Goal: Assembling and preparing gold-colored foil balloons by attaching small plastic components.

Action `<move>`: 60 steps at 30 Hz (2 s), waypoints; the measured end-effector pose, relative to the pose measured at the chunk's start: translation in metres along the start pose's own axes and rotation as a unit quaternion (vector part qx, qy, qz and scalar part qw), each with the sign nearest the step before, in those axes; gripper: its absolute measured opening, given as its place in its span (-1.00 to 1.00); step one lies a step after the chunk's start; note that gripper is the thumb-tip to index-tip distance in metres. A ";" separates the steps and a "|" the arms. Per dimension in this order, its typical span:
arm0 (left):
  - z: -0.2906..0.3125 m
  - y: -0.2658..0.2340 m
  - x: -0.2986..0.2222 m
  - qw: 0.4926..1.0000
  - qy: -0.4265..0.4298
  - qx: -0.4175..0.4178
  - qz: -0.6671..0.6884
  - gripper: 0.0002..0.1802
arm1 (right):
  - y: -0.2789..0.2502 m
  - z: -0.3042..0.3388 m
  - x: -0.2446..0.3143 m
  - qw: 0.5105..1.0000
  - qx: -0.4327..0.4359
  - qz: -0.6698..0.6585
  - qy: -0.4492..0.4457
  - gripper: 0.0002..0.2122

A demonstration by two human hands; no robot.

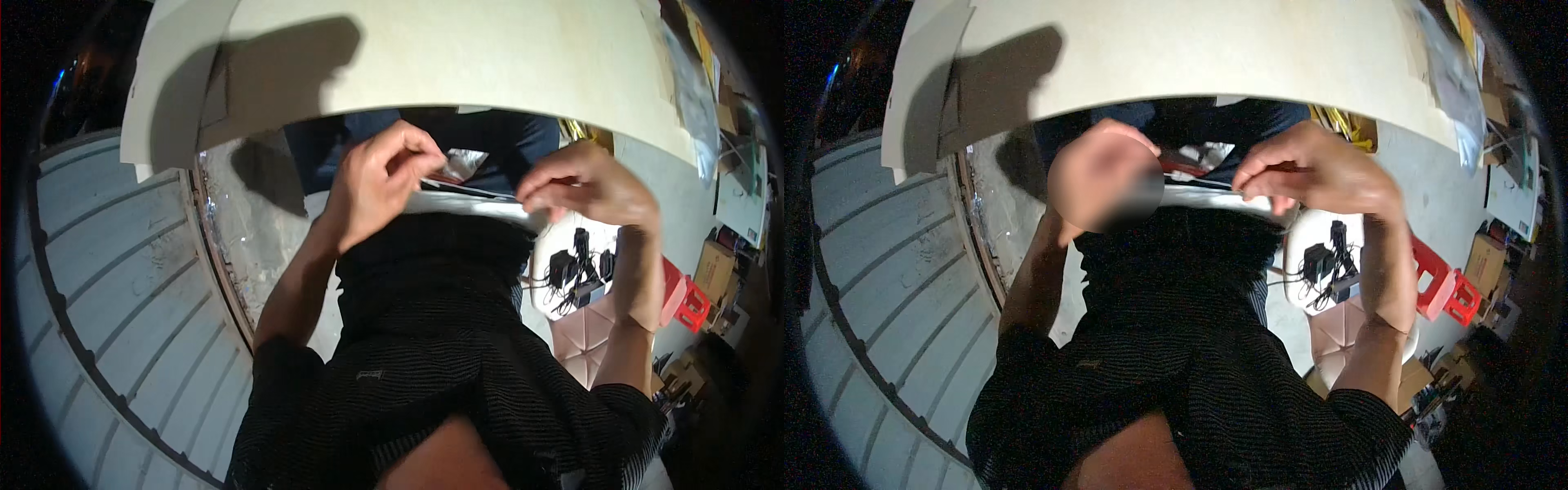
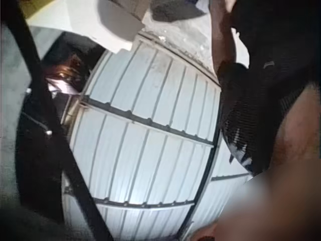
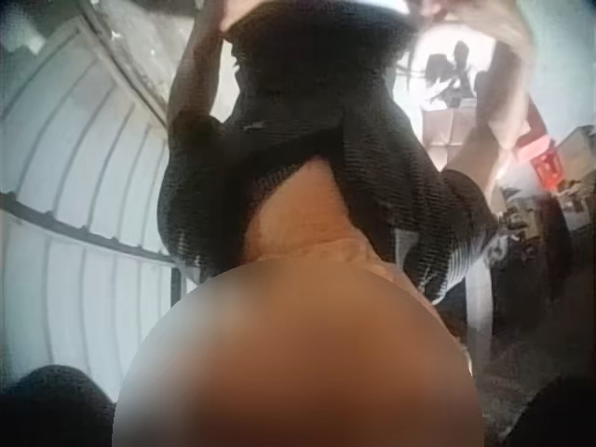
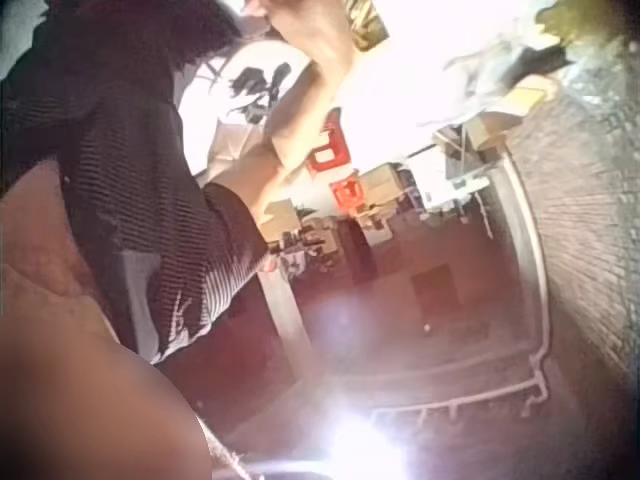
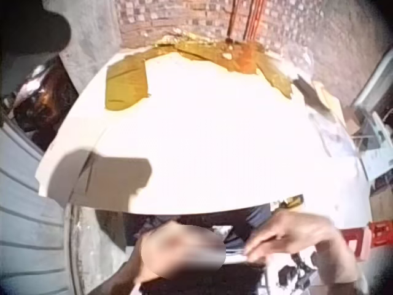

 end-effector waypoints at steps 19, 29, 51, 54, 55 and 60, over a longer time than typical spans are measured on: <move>-0.036 0.046 0.110 0.939 -0.170 0.269 -0.129 -0.78 | 0.063 -0.094 -0.117 0.993 -0.112 0.022 0.009 -0.83; -0.024 0.015 0.023 0.925 -0.167 0.122 0.319 -0.79 | 0.106 -0.090 -0.052 0.800 -0.017 -0.582 -0.145 -0.36; 0.007 0.007 0.019 0.974 0.044 0.222 -0.007 -0.77 | 0.059 -0.045 -0.021 0.975 -0.189 -0.112 -0.035 -0.83; 0.009 0.004 -0.010 0.985 -0.068 0.144 0.073 -0.73 | 0.072 -0.050 -0.033 0.973 -0.158 -0.160 -0.055 -0.86; 0.005 -0.001 -0.007 0.992 -0.061 0.087 0.067 -0.71 | 0.084 -0.051 -0.038 0.979 -0.118 -0.144 -0.086 -0.88; 0.009 0.011 -0.010 0.980 0.005 0.176 -0.096 -0.68 | 0.070 -0.031 -0.009 0.963 -0.174 -0.171 -0.112 -0.85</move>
Point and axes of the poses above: each hand's wrist, its own z-axis away from the middle knuckle, its own y-axis out of the palm, x = y × z, the point moved 3 cm from there along -z, towards the middle knuckle, and after that the axes turned 1 degree about -x, right-handed, at the moved point
